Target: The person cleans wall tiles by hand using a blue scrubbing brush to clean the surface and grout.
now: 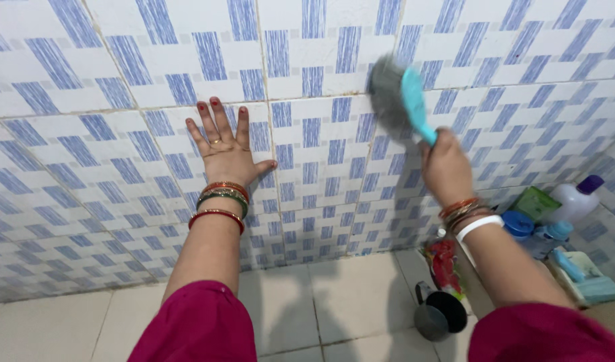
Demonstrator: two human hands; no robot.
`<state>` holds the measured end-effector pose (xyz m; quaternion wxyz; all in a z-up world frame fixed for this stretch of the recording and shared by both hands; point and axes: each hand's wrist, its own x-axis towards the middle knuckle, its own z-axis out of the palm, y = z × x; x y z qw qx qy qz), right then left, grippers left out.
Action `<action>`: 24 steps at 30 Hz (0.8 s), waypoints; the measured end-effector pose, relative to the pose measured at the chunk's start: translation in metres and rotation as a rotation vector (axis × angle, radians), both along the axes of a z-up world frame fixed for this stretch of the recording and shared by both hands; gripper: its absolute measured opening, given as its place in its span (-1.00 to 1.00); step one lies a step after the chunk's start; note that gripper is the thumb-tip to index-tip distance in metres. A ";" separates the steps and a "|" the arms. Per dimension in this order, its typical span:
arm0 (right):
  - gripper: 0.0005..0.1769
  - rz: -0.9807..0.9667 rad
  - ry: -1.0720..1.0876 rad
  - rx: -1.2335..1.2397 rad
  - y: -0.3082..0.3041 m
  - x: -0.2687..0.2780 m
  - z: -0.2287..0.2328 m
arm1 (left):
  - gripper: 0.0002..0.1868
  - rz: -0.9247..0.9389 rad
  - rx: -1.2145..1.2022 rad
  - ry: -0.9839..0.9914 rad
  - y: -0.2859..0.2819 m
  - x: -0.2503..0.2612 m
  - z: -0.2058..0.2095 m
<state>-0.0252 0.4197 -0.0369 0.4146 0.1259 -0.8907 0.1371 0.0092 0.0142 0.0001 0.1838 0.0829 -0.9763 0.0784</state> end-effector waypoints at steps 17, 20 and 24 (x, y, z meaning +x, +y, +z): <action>-0.66 0.156 -1.058 0.031 -0.007 0.051 -0.218 | 0.11 -0.251 0.176 -0.195 0.015 0.096 -0.172; -0.71 0.412 -1.359 -0.547 -0.011 0.061 -0.191 | 0.02 -0.308 0.229 -0.034 0.014 0.109 -0.185; -0.71 0.720 -1.248 -0.489 -0.033 0.071 -0.143 | -0.01 -0.362 0.244 0.048 0.008 0.119 -0.179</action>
